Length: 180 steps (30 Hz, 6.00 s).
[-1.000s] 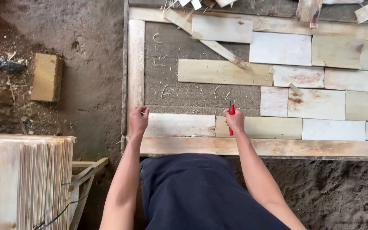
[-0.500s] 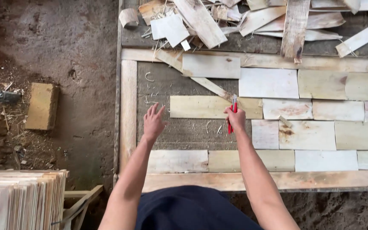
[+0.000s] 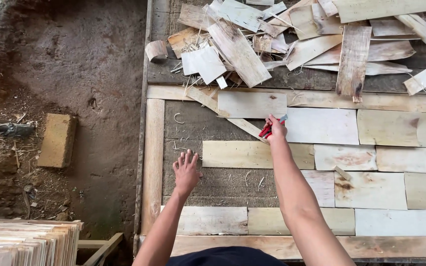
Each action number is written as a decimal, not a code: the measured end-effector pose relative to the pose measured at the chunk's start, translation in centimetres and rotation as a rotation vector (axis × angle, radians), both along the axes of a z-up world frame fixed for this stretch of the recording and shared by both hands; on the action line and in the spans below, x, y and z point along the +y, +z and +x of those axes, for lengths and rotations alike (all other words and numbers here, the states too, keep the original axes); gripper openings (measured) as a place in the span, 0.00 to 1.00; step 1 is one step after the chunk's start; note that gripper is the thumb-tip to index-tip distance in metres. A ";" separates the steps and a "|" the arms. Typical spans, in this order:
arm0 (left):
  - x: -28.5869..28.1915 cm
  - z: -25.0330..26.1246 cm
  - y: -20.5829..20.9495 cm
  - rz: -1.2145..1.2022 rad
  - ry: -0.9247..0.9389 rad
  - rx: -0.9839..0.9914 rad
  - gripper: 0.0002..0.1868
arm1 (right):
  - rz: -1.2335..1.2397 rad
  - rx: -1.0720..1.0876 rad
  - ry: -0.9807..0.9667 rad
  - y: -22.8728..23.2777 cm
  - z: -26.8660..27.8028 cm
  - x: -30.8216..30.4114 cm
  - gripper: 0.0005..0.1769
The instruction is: The person uses a red utility knife to cut small rectangular wooden pieces on a workbench. They repeatedly pick up pieces, score them, and break them apart, then place the cut pieces into a growing mosaic pattern on the bench surface.
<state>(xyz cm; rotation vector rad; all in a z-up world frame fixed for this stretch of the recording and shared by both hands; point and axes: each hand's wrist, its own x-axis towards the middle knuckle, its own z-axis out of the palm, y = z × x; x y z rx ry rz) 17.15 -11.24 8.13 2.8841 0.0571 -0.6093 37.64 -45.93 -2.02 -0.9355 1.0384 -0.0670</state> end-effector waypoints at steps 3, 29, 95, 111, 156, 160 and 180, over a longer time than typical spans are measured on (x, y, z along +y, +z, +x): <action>-0.1 0.2 -0.2 -0.030 0.034 0.034 0.45 | -0.007 0.044 -0.023 2.0 0.2 0.5 0.14; 2.8 -2.8 -3.9 -1.656 1.182 -0.316 0.14 | -0.366 -0.009 0.710 12.5 -17.1 9.3 0.16; 17.6 1.3 -9.7 -0.156 1.323 -0.142 0.14 | -0.658 0.110 0.556 6.5 13.7 25.6 0.13; 17.2 1.9 -6.8 -0.151 1.248 -0.121 0.15 | -0.357 0.075 0.834 7.9 -10.9 22.5 0.10; 27.4 -5.9 -5.4 -0.998 1.283 -1.073 0.10 | -0.241 0.178 0.857 14.1 -40.9 21.8 0.07; 25.7 -8.5 1.3 -1.103 1.169 -1.073 0.20 | -0.287 0.034 0.740 12.9 -38.3 23.1 0.09; 12.1 -13.4 8.2 -2.234 0.869 -0.187 0.23 | -0.144 -0.394 0.716 24.5 -34.8 28.3 0.19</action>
